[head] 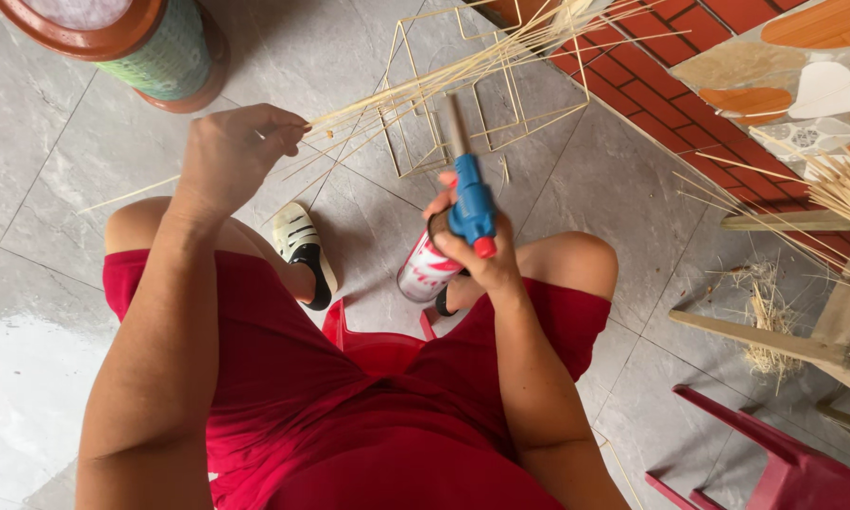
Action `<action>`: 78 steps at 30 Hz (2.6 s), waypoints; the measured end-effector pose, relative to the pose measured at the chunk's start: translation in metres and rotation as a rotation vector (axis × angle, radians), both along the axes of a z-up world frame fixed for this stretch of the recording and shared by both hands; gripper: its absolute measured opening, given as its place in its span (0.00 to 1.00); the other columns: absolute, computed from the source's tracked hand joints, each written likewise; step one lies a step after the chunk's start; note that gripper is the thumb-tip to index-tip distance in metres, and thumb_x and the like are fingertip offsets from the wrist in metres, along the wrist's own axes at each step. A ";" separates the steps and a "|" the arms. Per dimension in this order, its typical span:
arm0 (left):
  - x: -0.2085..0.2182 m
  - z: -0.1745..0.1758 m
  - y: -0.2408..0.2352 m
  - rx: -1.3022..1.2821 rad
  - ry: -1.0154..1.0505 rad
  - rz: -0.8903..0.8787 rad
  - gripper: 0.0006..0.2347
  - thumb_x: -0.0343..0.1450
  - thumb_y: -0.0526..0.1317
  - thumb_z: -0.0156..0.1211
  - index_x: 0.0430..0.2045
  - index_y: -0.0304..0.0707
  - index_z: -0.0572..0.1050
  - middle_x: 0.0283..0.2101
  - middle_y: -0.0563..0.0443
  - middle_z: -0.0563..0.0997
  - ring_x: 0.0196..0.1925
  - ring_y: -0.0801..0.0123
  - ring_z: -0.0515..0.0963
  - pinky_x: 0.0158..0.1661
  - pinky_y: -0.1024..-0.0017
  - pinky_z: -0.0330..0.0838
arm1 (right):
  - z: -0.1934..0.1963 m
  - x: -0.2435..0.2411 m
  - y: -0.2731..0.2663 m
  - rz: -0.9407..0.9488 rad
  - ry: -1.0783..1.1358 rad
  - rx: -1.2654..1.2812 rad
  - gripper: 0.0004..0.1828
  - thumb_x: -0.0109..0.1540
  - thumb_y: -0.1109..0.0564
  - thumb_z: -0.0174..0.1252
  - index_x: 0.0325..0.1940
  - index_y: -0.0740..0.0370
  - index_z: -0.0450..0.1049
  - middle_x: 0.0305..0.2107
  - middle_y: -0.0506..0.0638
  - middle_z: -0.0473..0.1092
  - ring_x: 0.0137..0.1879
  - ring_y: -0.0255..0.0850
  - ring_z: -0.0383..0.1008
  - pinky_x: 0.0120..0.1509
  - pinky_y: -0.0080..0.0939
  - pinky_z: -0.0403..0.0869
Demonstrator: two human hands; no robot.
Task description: The person ignites a blowtorch and uses it to heat thin wooden sticks. They hold the sticks in one hand and the torch in the other, applying the flame to the sticks while seated on a stool.
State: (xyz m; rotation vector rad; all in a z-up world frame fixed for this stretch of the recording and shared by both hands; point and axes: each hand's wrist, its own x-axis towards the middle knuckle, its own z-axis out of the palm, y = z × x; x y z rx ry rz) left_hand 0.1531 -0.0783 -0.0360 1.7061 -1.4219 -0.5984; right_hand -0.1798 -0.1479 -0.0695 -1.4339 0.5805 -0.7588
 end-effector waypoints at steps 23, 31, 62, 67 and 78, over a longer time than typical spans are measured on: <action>0.026 0.014 0.046 0.098 0.144 0.086 0.06 0.73 0.33 0.63 0.42 0.35 0.83 0.33 0.50 0.84 0.34 0.74 0.81 0.38 0.76 0.76 | 0.020 -0.020 -0.016 -0.082 -0.113 -0.077 0.34 0.60 0.61 0.63 0.70 0.67 0.62 0.50 0.53 0.73 0.57 0.44 0.77 0.70 0.48 0.75; 0.026 0.019 0.050 0.118 0.229 0.119 0.06 0.72 0.33 0.64 0.41 0.38 0.83 0.33 0.52 0.83 0.37 0.76 0.81 0.40 0.76 0.75 | 0.025 -0.023 -0.025 -0.165 -0.126 -0.011 0.37 0.59 0.61 0.63 0.72 0.67 0.61 0.48 0.53 0.72 0.57 0.44 0.76 0.70 0.50 0.74; 0.053 0.005 0.177 0.006 0.417 0.349 0.05 0.78 0.34 0.67 0.44 0.30 0.81 0.35 0.48 0.82 0.36 0.76 0.79 0.42 0.78 0.75 | 0.034 -0.029 -0.002 -0.024 -0.161 -0.005 0.38 0.58 0.58 0.64 0.71 0.68 0.61 0.47 0.54 0.72 0.56 0.46 0.77 0.68 0.51 0.75; 0.052 0.005 0.180 0.025 0.425 0.358 0.05 0.77 0.34 0.67 0.43 0.31 0.82 0.36 0.49 0.83 0.35 0.76 0.79 0.41 0.78 0.74 | 0.032 -0.024 0.012 0.167 -0.072 -0.014 0.39 0.56 0.57 0.65 0.71 0.71 0.63 0.46 0.55 0.73 0.55 0.45 0.77 0.68 0.50 0.76; 0.053 0.002 0.187 0.059 0.389 0.396 0.05 0.76 0.35 0.68 0.42 0.32 0.82 0.34 0.50 0.83 0.38 0.75 0.79 0.39 0.77 0.73 | 0.037 -0.030 -0.013 -0.059 -0.196 0.004 0.39 0.58 0.58 0.65 0.71 0.67 0.60 0.47 0.53 0.71 0.55 0.44 0.76 0.71 0.52 0.76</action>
